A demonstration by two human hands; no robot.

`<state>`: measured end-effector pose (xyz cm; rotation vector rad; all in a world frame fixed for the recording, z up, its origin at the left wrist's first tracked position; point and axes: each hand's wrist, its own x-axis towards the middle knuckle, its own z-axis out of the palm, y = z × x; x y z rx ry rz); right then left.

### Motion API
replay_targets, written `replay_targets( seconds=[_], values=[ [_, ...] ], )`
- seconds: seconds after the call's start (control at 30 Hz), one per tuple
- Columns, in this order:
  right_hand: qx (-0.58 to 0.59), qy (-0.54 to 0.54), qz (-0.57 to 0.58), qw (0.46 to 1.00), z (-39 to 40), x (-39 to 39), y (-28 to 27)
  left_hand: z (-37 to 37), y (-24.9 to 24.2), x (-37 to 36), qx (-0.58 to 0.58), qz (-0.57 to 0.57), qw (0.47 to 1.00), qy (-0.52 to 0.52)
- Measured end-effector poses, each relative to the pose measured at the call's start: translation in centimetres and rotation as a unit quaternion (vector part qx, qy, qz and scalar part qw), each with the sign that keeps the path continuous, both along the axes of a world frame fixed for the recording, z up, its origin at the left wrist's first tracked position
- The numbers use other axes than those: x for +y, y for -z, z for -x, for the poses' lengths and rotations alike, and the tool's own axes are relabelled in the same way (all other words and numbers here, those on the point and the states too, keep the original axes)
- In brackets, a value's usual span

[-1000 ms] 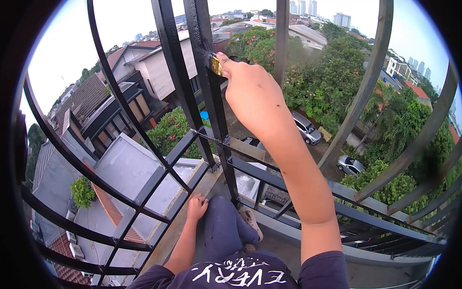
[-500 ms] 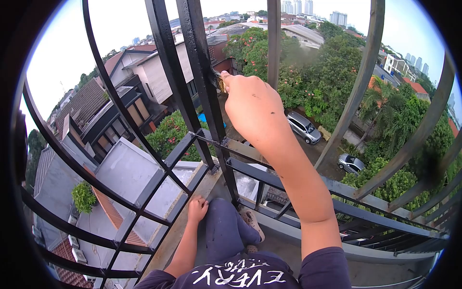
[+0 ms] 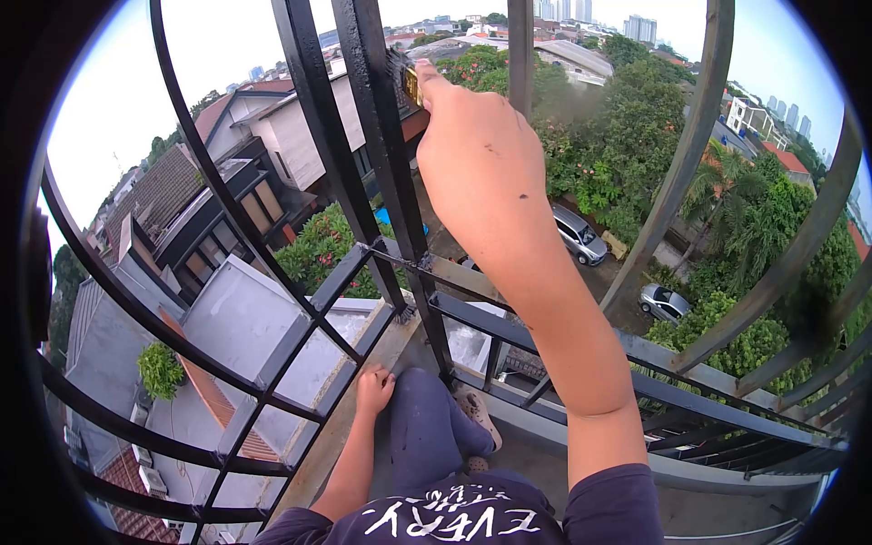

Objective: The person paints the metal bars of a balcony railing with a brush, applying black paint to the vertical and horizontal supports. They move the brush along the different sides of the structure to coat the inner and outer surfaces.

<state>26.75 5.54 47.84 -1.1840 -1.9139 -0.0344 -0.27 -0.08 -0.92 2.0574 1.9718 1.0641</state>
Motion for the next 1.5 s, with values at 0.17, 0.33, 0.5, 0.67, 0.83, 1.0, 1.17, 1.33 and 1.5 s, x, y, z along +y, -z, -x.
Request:
replay_targets(
  seconds=[0.17, 0.33, 0.5, 0.67, 0.83, 1.0, 1.17, 1.33, 1.5],
  values=[
    [-0.051, -0.012, 0.001, 0.999, 0.0, 0.6, 0.5, -0.1, -0.5, -0.2, -0.002, 0.009, 1.000, 0.003],
    [0.012, 0.005, -0.015, 1.000, 0.5, 0.2, -0.5, -0.1, -0.5, -0.2, 0.000, 0.010, 1.000, 0.004],
    [-0.062, 0.017, 0.002, 0.998, -0.3, 0.3, -0.9, 0.0, -0.5, -0.1, 0.011, -0.005, 1.000, 0.009],
    [0.020, -0.027, -0.130, 0.991, 0.7, 2.8, -1.8, 0.1, -0.4, -0.1, 0.011, -0.004, 1.000, 0.005],
    [-0.099, -0.002, 0.021, 0.995, -0.6, -0.1, -4.1, 0.2, 0.1, 0.1, 0.002, -0.006, 1.000, 0.010],
    [-0.033, 0.038, -0.113, 0.992, 0.7, 1.7, -4.3, 0.2, 0.0, -0.1, -0.009, 0.029, 1.000, 0.002],
    [-0.080, -0.015, -0.012, 0.997, -0.5, 0.9, -6.3, 0.5, 0.7, 0.2, 0.020, -0.020, 0.999, 0.015],
    [-0.070, -0.050, -0.072, 0.994, 0.1, 2.6, -4.4, 0.3, 0.4, -0.1, 0.011, 0.010, 1.000, 0.001],
    [-0.032, -0.012, -0.019, 0.999, -0.3, -0.4, -5.8, 0.1, 0.3, 0.1, 0.001, 0.001, 1.000, 0.000]
  ],
)
